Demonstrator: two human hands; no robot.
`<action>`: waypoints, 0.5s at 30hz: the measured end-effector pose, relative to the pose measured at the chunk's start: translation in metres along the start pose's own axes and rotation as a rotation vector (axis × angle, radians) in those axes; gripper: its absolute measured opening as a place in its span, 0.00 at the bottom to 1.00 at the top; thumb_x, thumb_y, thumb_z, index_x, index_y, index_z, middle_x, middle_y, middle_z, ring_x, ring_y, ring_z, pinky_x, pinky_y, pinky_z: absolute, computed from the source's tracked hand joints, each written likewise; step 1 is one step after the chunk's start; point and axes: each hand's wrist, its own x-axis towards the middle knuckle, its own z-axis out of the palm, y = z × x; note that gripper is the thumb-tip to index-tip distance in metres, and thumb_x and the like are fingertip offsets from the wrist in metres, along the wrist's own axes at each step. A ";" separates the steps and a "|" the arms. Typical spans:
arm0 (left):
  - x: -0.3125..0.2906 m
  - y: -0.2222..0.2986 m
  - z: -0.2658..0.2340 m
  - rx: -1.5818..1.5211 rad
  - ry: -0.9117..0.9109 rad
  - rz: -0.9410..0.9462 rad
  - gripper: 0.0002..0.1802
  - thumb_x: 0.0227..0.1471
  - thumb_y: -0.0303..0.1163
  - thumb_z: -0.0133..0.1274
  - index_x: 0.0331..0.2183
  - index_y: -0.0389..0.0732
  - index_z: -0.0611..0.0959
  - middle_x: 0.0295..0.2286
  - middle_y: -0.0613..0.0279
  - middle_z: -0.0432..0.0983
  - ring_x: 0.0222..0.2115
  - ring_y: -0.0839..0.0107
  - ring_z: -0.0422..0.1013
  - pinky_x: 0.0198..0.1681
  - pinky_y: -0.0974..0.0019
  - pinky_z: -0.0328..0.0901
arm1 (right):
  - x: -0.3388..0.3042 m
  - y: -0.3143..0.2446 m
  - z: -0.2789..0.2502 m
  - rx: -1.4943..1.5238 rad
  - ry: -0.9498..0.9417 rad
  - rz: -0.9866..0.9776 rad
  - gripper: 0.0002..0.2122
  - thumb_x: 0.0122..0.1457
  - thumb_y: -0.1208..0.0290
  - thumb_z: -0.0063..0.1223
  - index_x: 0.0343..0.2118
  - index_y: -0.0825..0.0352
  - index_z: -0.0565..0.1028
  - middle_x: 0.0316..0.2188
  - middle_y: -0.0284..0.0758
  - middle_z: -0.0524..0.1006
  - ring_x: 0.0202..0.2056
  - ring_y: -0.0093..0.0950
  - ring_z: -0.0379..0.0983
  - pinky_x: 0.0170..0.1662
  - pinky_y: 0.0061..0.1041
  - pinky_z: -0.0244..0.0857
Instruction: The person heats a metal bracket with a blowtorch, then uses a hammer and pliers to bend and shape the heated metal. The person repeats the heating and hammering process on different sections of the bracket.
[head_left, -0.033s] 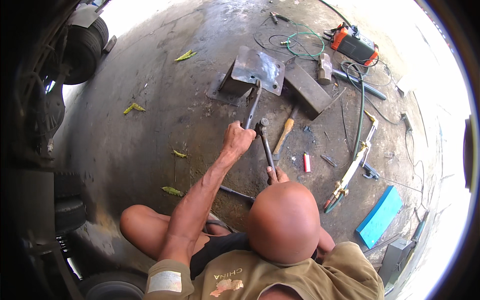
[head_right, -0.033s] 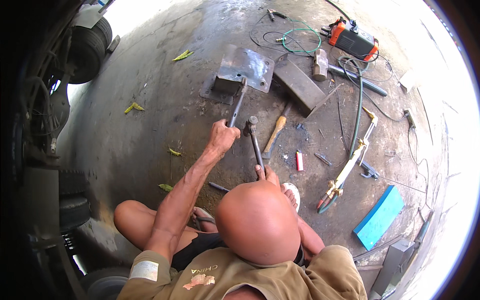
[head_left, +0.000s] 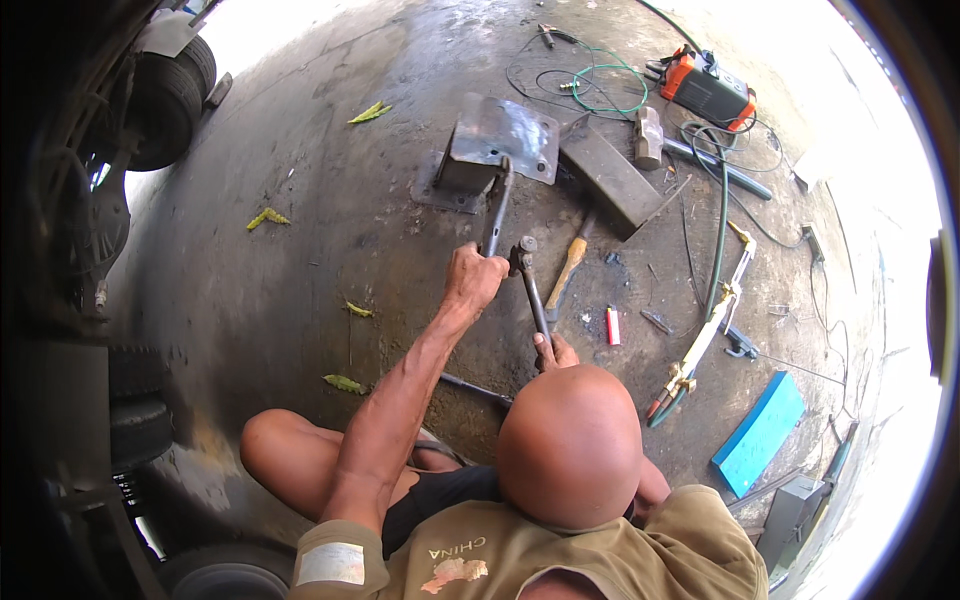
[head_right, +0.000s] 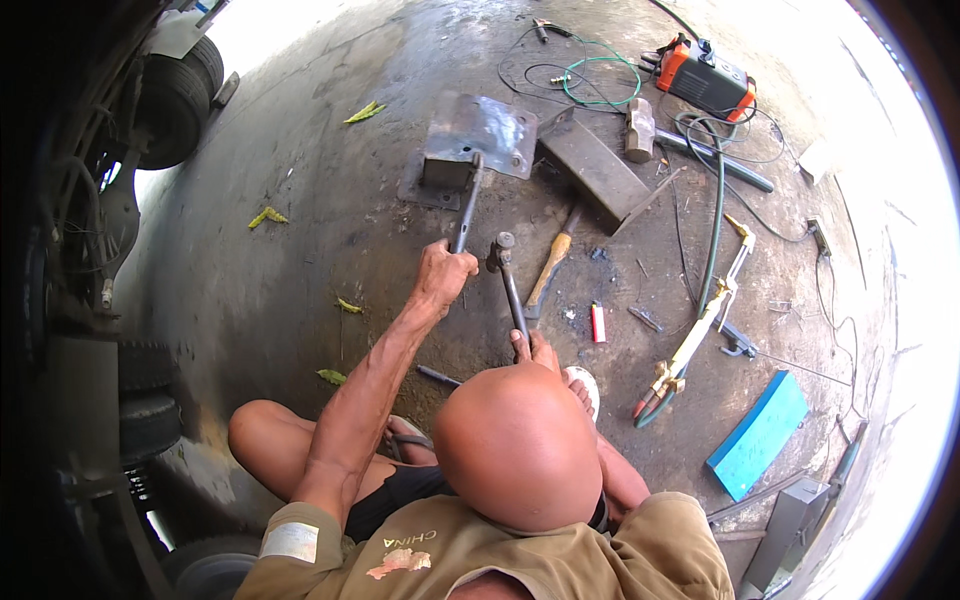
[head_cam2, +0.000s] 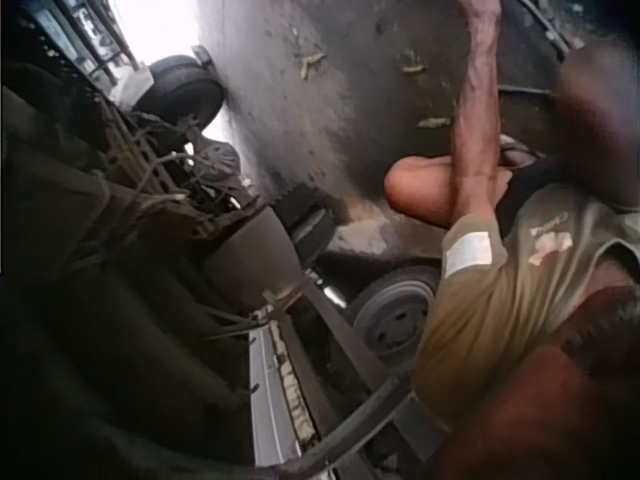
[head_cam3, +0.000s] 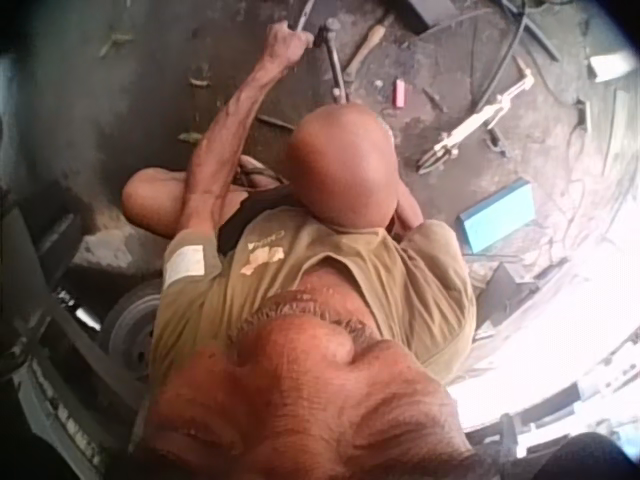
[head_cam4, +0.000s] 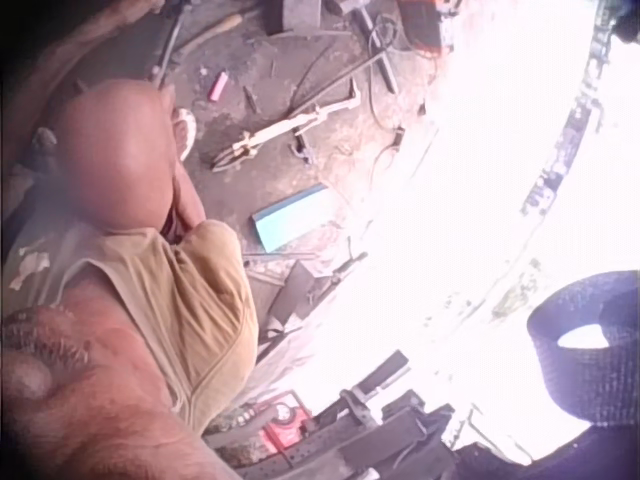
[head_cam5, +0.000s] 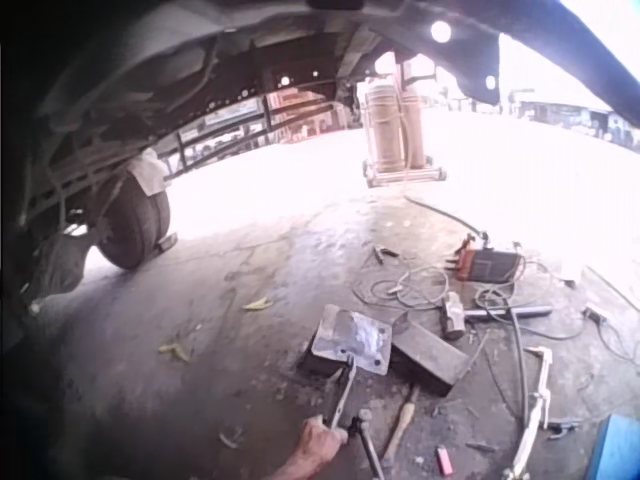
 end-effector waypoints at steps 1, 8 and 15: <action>0.007 -0.003 0.002 -0.100 0.011 0.009 0.13 0.38 0.30 0.54 0.27 0.28 0.78 0.20 0.56 0.71 0.21 0.66 0.67 0.26 0.57 0.66 | 0.007 0.003 0.002 0.024 0.013 -0.004 0.24 0.65 0.45 0.48 0.37 0.68 0.74 0.20 0.35 0.71 0.24 0.29 0.68 0.30 0.35 0.61; 0.011 0.019 -0.016 -0.800 0.044 -0.219 0.08 0.47 0.25 0.48 0.20 0.45 0.68 0.17 0.73 0.57 0.15 0.81 0.55 0.17 0.71 0.54 | -0.002 -0.018 -0.022 0.069 0.007 -0.058 0.21 0.66 0.50 0.49 0.38 0.69 0.74 0.20 0.38 0.71 0.24 0.30 0.66 0.30 0.37 0.60; 0.022 0.029 0.005 -0.714 0.107 -0.222 0.08 0.46 0.25 0.50 0.20 0.44 0.68 0.18 0.73 0.57 0.15 0.80 0.54 0.16 0.71 0.52 | -0.006 -0.053 -0.038 0.132 -0.053 -0.242 0.16 0.67 0.56 0.49 0.39 0.68 0.71 0.18 0.35 0.68 0.21 0.25 0.61 0.26 0.34 0.56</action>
